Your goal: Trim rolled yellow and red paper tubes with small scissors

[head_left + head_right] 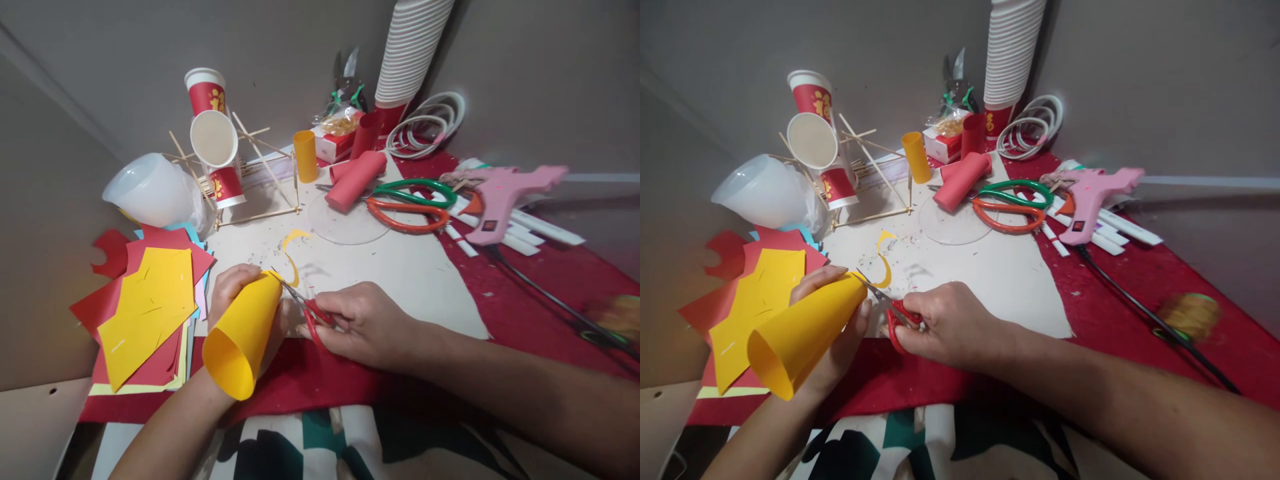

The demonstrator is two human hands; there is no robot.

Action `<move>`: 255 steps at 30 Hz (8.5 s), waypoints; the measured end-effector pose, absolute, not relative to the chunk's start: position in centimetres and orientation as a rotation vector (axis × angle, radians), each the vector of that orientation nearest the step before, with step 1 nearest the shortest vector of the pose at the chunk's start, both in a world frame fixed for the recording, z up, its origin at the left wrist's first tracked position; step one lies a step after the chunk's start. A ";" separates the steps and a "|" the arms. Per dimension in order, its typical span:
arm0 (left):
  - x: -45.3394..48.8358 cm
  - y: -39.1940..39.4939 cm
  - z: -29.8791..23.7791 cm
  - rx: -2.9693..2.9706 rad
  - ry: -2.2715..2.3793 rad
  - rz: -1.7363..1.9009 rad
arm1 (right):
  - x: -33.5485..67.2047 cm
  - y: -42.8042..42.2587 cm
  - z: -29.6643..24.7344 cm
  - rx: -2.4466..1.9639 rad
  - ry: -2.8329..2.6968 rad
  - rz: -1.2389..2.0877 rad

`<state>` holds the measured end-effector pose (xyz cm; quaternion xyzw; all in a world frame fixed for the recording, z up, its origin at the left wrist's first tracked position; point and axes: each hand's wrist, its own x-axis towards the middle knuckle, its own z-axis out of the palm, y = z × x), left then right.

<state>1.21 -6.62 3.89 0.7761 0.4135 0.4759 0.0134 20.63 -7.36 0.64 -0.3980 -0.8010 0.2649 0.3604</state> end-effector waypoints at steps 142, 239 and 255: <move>1.0 -5.6 4.2 2.210 1.130 1.493 | 20.9 -7.3 0.6 -1.034 -2.004 0.610; -0.9 -4.8 5.0 2.137 0.867 1.155 | 21.2 -7.2 1.0 -1.175 -2.156 0.552; -0.7 -4.7 5.3 2.044 0.803 1.177 | 21.3 -7.0 1.4 -1.134 -2.162 0.567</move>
